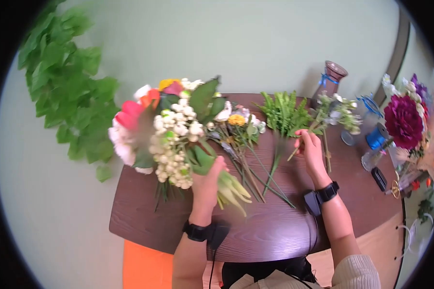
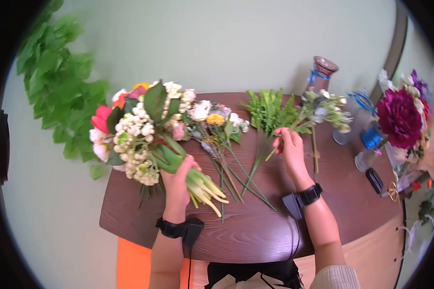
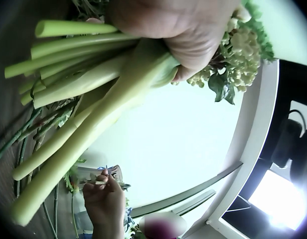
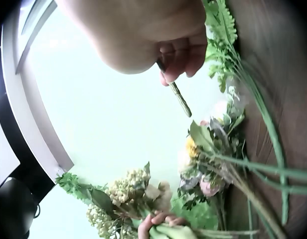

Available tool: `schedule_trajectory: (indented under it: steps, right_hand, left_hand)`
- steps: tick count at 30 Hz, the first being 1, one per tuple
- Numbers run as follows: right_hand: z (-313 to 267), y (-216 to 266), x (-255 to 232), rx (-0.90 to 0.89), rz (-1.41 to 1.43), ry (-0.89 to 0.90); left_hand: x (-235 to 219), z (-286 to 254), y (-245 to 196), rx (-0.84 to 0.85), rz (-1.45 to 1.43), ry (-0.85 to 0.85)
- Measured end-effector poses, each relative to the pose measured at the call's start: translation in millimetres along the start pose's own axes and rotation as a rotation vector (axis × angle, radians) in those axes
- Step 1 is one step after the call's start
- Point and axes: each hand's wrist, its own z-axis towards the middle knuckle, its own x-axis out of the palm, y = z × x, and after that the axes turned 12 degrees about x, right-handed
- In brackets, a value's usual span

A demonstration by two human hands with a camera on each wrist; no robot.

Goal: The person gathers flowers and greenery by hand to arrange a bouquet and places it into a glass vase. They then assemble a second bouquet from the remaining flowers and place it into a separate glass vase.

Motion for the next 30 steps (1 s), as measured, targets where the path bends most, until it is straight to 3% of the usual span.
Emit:
schedule_trajectory:
  steps: [2, 4, 6, 9, 12, 14, 16, 18, 20, 21, 24, 26, 28, 30]
  right_hand:
    - [8.5, -6.7, -9.2, -0.019, -0.02, -0.032]
    - [11.3, -9.1, -14.5, 0.129, -0.246, 0.028]
    - [11.1, -5.6, -17.1, 0.135, -0.369, -0.005]
    - [5.0, 9.9, -21.0, 0.189, -0.769, -0.042]
    - [4.3, 20.3, -31.9, 0.125, -1.088, -0.145]
    - [5.3, 15.8, -40.6, -0.017, -1.355, -0.321]
    - [0.8, 11.6, -49.2, -0.198, -1.441, -0.433]
    - [-0.8, 9.0, -46.7, -0.231, -1.487, -0.454]
    - [-8.2, 8.6, -31.0, -0.451, -1.258, -0.436]
    - [-6.8, 3.2, -25.4, -0.411, -1.215, -0.344]
    - [-7.4, -2.6, -1.3, -0.259, -1.277, -0.197]
    - [0.1, -13.0, 7.4, -0.238, -1.353, -0.219]
    - [6.2, -16.4, 14.4, -0.219, -1.43, -0.24]
    - [7.6, -17.8, 17.0, -0.167, -1.424, -0.218]
  left_hand:
    - [-0.2, 1.7, 2.8, 0.025, -0.031, 0.001]
    - [-2.9, 4.0, 5.7, 0.072, -0.031, -0.043]
    - [-2.7, 5.3, 5.7, 0.073, -0.023, -0.06]
    - [-5.8, 6.6, 9.4, 0.035, -0.024, -0.117]
    - [-6.5, 7.0, 10.6, 0.017, 0.002, -0.153]
    - [-13.3, 11.2, 20.8, 0.079, 0.056, -0.115]
    - [-13.8, 12.2, 22.4, 0.104, 0.06, -0.116]
    - [-13.5, 11.5, 18.2, 0.053, 0.049, -0.122]
    - [-19.6, 16.1, 31.1, 0.204, 0.187, -0.081]
    - [-27.7, 21.5, 50.8, 0.302, 0.26, -0.09]
    - [-16.5, 15.2, 28.3, 0.274, 0.301, -0.057]
    - [-14.6, 14.9, 27.6, 0.263, 0.31, -0.054]
    - [-9.8, 13.1, 23.5, 0.512, 0.448, -0.106]
    - [-6.8, 10.6, 19.1, 0.495, 0.348, -0.134]
